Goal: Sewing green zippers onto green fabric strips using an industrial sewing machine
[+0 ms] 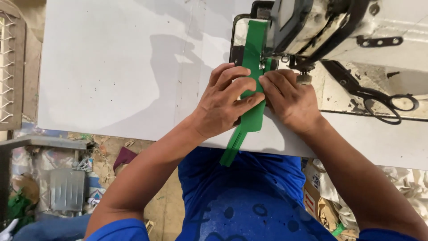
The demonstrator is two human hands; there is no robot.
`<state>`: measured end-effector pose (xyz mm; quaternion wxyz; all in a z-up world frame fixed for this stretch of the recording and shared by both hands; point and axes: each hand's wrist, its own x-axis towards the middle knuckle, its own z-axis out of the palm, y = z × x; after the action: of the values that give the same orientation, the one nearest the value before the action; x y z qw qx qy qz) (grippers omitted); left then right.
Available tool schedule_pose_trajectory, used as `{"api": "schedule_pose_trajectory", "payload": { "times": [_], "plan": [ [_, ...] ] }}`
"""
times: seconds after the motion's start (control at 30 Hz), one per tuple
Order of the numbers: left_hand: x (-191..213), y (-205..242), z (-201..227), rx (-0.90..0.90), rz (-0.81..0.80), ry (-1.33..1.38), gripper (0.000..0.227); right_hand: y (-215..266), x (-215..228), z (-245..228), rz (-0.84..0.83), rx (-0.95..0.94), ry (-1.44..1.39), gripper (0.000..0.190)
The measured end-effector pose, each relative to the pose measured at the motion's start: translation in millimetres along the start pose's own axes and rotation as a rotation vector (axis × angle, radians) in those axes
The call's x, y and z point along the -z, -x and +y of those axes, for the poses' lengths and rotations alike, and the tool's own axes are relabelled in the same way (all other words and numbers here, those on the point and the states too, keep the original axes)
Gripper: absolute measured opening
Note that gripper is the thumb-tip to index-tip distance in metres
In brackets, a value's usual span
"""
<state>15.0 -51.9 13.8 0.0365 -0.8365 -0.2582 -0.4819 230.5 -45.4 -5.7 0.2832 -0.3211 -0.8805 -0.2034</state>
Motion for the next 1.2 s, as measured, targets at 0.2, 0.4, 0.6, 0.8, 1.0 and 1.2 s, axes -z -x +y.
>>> {"api": "schedule_pose_trajectory", "payload": {
  "times": [0.2,0.4,0.6,0.8,1.0,1.2],
  "plan": [
    [20.1,-3.2,1.5,0.225,-0.758,-0.398,0.063,-13.5,16.0,-5.1,0.001,-0.053,-0.200,0.009],
    [4.2,2.1,22.2,0.482,-0.832,-0.376,0.097,16.6,2.4,-11.5,-0.036,-0.092,-0.246,0.038],
    [0.9,3.1,21.1,0.566,-0.738,-0.141,0.091,27.7,2.8,-18.4,-0.149,-0.156,-0.243,0.054],
    [-2.1,2.3,18.1,0.467,-0.727,-0.149,0.051,19.6,4.2,-22.5,-0.129,-0.204,-0.253,0.034],
    [-15.6,20.2,2.5,0.293,-0.532,-0.148,0.016,16.4,2.9,-27.8,-0.111,-0.233,-0.250,0.022],
    [-21.2,24.7,2.6,0.271,-0.528,-0.166,0.008,16.8,3.4,-31.0,-0.108,-0.282,-0.255,0.021]
  ]
}}
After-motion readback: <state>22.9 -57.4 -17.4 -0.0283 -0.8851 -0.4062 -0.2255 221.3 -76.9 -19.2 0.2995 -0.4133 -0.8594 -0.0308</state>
